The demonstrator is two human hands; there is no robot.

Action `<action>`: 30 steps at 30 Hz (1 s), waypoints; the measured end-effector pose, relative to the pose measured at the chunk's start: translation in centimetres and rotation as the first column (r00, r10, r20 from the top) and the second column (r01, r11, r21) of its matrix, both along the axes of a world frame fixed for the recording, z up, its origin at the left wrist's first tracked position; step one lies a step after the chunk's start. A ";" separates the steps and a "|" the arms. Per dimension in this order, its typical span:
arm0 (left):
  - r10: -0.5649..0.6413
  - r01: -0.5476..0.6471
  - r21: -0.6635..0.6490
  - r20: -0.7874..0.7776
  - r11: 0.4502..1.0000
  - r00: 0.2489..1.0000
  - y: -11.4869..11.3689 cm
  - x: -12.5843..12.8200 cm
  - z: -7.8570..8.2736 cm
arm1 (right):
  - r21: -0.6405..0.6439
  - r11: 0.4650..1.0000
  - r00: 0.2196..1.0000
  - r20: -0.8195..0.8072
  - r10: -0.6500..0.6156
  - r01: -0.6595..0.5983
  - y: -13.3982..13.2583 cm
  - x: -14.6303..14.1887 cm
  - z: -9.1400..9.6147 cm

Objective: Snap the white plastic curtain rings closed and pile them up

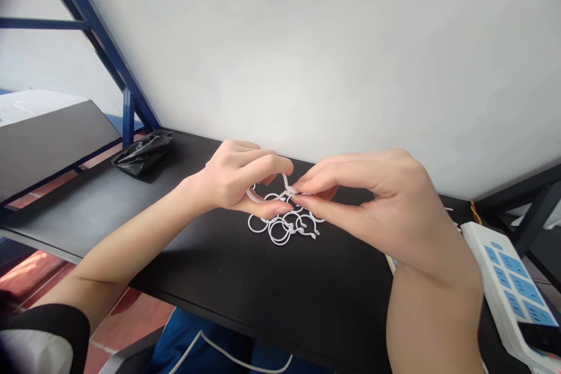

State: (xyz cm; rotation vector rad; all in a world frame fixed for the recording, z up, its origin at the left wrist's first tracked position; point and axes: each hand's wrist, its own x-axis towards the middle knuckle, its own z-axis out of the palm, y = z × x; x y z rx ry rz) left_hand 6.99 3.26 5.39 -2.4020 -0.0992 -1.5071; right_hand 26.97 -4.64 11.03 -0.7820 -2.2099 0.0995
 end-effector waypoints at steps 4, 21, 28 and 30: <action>0.004 -0.005 0.020 0.025 1.000 1.000 0.0 0.1 0.0 | -0.003 1.000 1.000 -0.010 0.028 -0.028 0.1 -0.1 -0.1; 0.012 -0.020 0.069 0.122 0.997 0.992 -0.5 0.2 0.4 | 0.025 0.998 0.994 -0.095 -0.057 0.060 -0.7 -0.9 0.1; 0.032 -0.045 0.105 0.125 0.993 0.992 -0.5 0.1 0.6 | -0.002 0.994 0.988 -0.109 -0.105 0.106 -1.1 -0.9 0.1; 0.036 -0.049 0.107 0.127 0.993 0.991 -0.5 0.0 0.6 | 0.006 0.995 0.989 -0.106 -0.101 0.102 -1.1 -0.9 0.0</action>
